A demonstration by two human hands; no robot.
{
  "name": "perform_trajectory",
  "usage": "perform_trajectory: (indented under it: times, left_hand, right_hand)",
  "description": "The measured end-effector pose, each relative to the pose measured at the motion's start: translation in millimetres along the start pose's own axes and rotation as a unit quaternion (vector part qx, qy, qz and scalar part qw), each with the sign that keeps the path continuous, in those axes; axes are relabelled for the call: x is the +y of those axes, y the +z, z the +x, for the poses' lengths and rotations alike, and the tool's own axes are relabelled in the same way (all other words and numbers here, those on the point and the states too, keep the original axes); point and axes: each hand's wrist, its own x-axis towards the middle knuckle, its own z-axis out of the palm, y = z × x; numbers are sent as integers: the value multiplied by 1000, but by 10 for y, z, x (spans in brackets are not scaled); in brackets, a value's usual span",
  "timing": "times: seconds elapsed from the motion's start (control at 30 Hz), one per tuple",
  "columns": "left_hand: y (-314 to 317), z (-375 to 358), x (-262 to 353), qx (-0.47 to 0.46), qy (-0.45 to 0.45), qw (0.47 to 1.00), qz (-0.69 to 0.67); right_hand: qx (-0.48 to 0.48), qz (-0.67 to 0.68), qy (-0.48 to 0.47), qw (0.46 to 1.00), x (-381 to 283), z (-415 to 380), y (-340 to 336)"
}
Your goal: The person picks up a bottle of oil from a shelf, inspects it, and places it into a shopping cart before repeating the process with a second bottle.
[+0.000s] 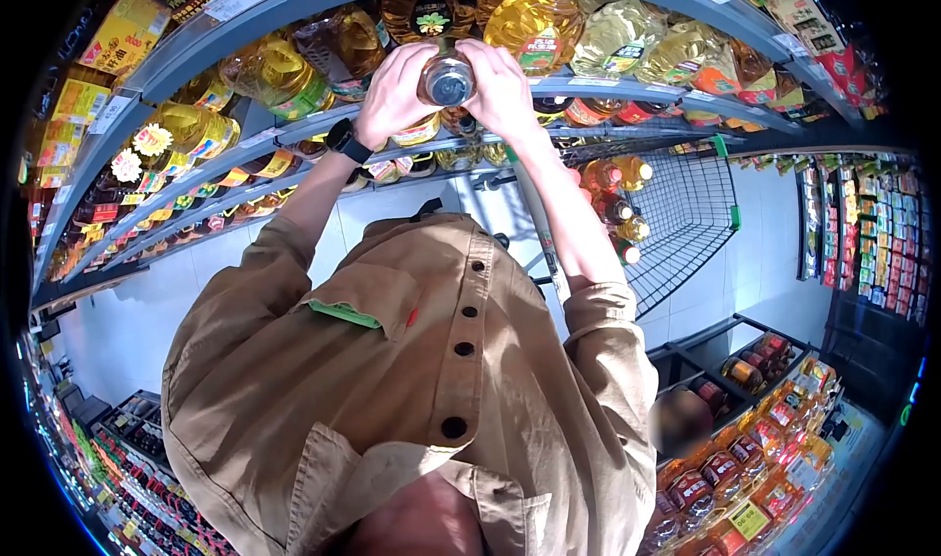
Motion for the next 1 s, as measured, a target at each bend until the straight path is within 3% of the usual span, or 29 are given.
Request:
perform_trajectory:
  times: [0.27, 0.4, 0.47, 0.5, 0.53, 0.6, 0.63, 0.67, 0.73, 0.77, 0.8, 0.87, 0.97, 1.0]
  left_hand:
    - [-428, 145, 389, -41, 47, 998, 2]
    - [-863, 347, 871, -64, 1, 997, -40]
    - [-940, 424, 1020, -8, 7, 985, -173]
    - [-998, 431, 1123, -52, -89, 968, -230]
    - [-986, 442, 1099, -86, -91, 956, -264]
    - [-868, 535, 1185, -102, -129, 933, -321]
    - [-762, 567, 1200, -119, -125, 913, -370]
    - [-642, 608, 1231, -140, -150, 893, -400]
    - [-398, 734, 1324, -145, -165, 893, -392]
    - [-228, 808, 1371, -166, -218, 801, -533]
    - [-167, 917, 1456, -209, -271, 726, -596]
    - [106, 1025, 1477, -275, -253, 742, -557]
    - [509, 1123, 1466, -350, -239, 699, -575]
    - [593, 1150, 1484, -366, -223, 694, -579]
  right_hand:
    - [14, -4, -29, 999, -343, 28, -367]
    - [-16, -2, -46, 999, -780, 135, -967]
    - [-45, 36, -20, 998, -934, 181, -1289]
    - [-60, 87, 24, 994, -942, 139, -1429]
    - [-95, 148, 109, 978, -912, 46, -1556]
    - [-78, 364, 231, 899, -681, -351, -1583]
    - [-97, 407, 284, 863, -583, -607, -1625]
    - [-82, 439, 277, 851, -565, -778, -1650]
    - [-16, 456, 364, 812, -591, -1232, -1604]
    - [46, 485, 397, 778, -675, -1407, -1614]
    - [110, 512, 424, 739, -773, -1481, -1596]
    - [174, 533, 418, 715, -780, -1707, -1530]
    - [228, 561, 438, 664, -851, -1874, -1537]
    - [245, 551, 428, 673, -861, -1908, -1527]
